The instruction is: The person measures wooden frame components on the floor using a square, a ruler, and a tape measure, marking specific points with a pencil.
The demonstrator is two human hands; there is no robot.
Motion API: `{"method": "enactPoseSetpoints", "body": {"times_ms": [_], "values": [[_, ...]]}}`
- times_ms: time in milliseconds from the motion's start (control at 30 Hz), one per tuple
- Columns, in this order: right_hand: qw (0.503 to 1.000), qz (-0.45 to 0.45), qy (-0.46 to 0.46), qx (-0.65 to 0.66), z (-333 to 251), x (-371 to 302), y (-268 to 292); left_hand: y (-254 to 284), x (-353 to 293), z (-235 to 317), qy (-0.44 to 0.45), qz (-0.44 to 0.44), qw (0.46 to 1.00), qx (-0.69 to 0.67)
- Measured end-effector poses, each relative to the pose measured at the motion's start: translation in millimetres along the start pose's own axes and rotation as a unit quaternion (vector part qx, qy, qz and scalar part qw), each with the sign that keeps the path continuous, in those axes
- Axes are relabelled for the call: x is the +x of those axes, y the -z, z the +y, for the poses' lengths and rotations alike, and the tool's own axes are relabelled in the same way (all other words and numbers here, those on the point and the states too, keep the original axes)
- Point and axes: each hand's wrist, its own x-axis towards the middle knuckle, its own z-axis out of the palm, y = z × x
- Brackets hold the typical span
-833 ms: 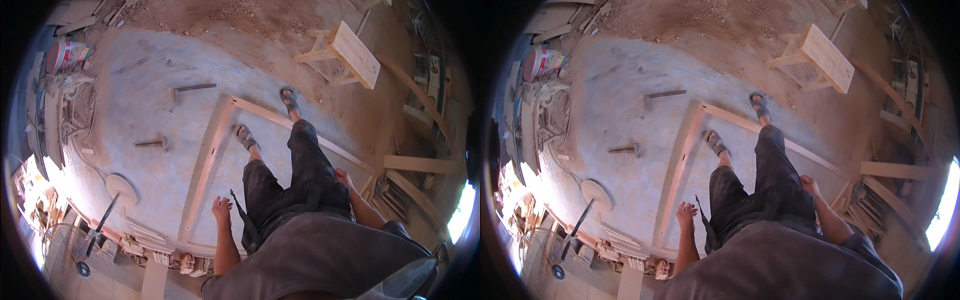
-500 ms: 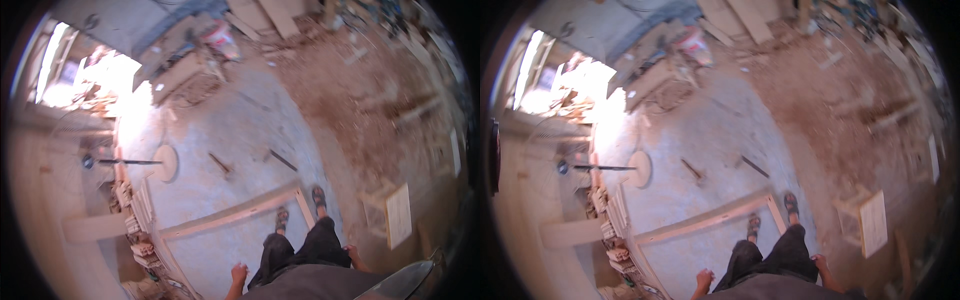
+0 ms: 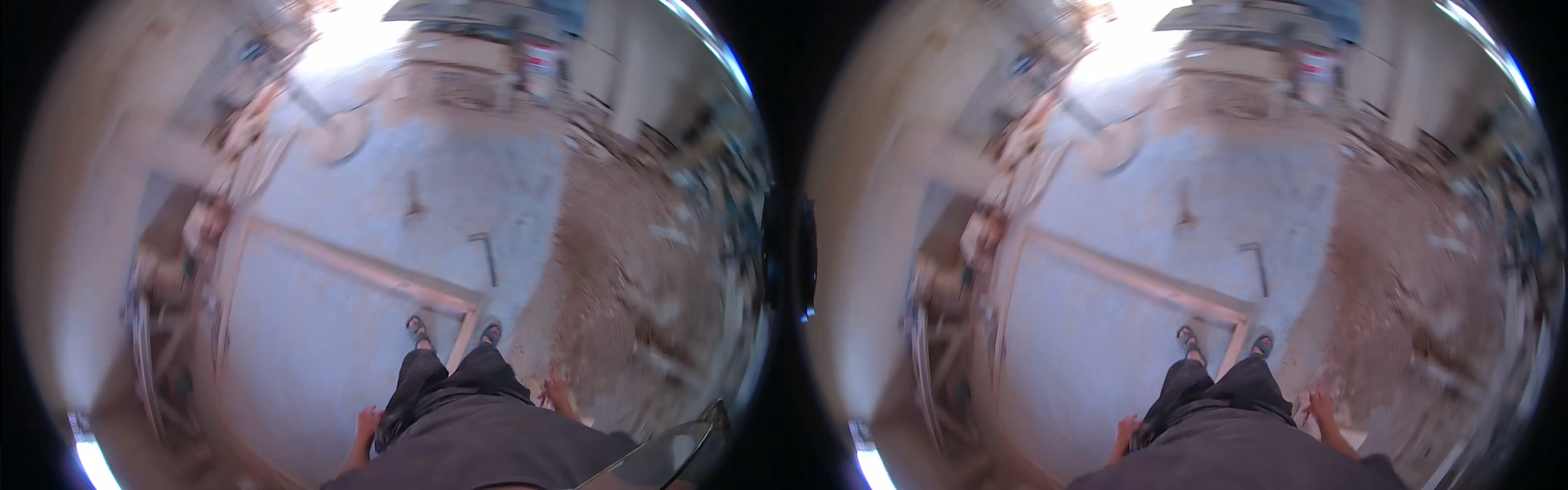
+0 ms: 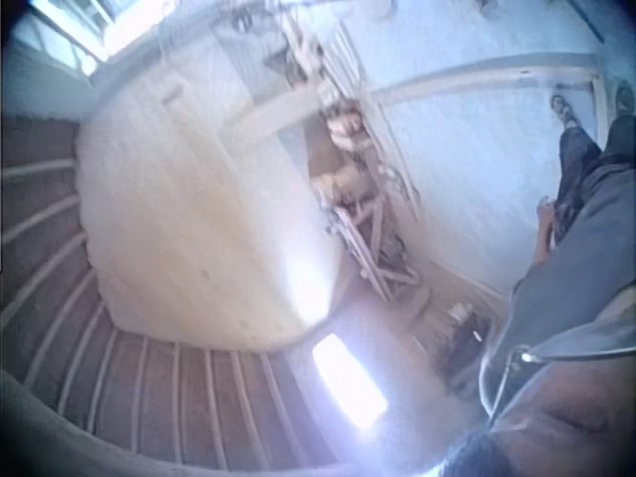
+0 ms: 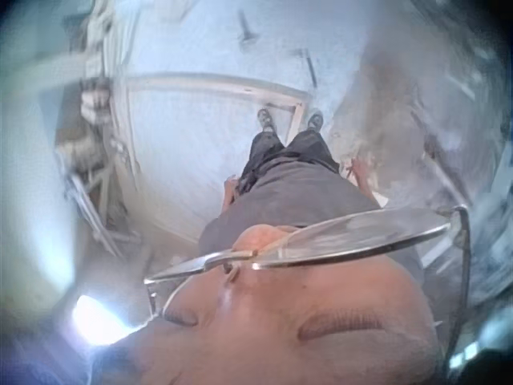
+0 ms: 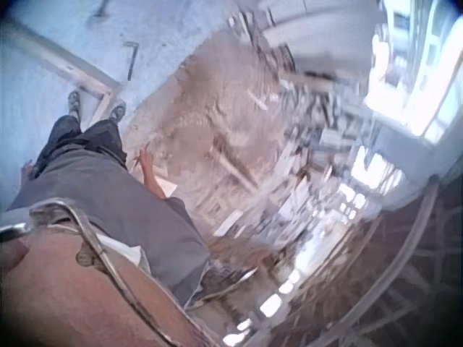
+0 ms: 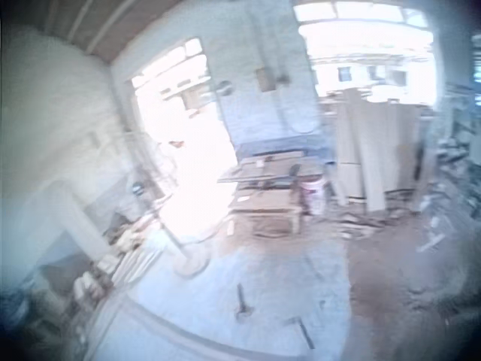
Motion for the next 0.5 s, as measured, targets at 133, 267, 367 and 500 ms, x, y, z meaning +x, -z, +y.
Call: {"method": "enactPoseSetpoints", "body": {"times_ms": [133,267,367,500], "values": [[0.995,-0.086,0.003,-0.044,-58,11,8,4,-17,46,0.152,-0.024,0.981,-0.117],[0.984,-0.125,0.012,-0.123,-133,61,-13,38,-37,63,0.241,-0.029,0.947,-0.211],[0.977,-0.141,0.033,-0.159,-200,95,-41,40,-32,45,0.286,-0.021,0.923,-0.257],[0.972,-0.129,0.074,-0.182,-311,120,-78,44,30,-2,0.232,0.023,0.937,-0.259]]}}
